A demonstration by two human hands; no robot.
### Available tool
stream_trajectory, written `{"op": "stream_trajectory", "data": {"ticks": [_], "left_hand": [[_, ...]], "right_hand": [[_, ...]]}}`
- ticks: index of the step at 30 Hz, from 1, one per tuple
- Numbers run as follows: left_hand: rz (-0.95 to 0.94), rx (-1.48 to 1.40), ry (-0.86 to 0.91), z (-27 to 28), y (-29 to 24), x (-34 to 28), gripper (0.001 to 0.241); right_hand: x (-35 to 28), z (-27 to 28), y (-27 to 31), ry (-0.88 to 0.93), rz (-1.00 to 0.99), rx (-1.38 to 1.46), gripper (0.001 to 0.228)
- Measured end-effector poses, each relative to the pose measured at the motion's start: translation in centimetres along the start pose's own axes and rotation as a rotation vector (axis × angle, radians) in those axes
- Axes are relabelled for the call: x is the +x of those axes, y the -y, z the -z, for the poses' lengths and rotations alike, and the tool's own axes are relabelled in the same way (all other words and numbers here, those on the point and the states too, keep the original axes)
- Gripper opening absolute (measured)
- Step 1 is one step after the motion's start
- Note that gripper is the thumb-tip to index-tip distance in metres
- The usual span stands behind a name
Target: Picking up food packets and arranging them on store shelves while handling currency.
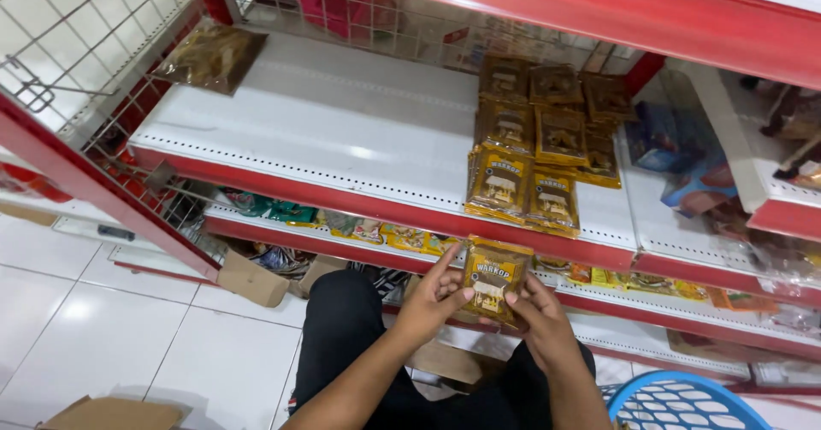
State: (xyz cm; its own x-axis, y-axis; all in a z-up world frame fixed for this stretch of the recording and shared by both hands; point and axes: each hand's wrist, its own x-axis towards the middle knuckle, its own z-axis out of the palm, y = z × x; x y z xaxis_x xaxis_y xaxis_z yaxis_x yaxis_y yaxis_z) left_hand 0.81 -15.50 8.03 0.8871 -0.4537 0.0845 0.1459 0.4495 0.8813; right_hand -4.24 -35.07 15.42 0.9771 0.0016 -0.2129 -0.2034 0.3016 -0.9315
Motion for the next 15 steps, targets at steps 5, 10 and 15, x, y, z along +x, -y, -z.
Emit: {"op": "stream_trajectory", "data": {"ticks": [5, 10, 15], "left_hand": [[-0.011, 0.205, -0.041, -2.4, -2.3, 0.2, 0.054], [-0.081, 0.369, -0.054, -4.1, -4.1, 1.2, 0.037], [-0.22, 0.533, 0.036, -7.8, -10.2, 4.7, 0.061]], "right_hand": [[-0.4, 1.6, -0.6, -0.112, -0.02, -0.221, 0.056], [-0.3, 4.0, 0.0, -0.232, 0.052, -0.22, 0.051], [0.2, 4.4, 6.6, -0.381, 0.118, -0.373, 0.039]]}}
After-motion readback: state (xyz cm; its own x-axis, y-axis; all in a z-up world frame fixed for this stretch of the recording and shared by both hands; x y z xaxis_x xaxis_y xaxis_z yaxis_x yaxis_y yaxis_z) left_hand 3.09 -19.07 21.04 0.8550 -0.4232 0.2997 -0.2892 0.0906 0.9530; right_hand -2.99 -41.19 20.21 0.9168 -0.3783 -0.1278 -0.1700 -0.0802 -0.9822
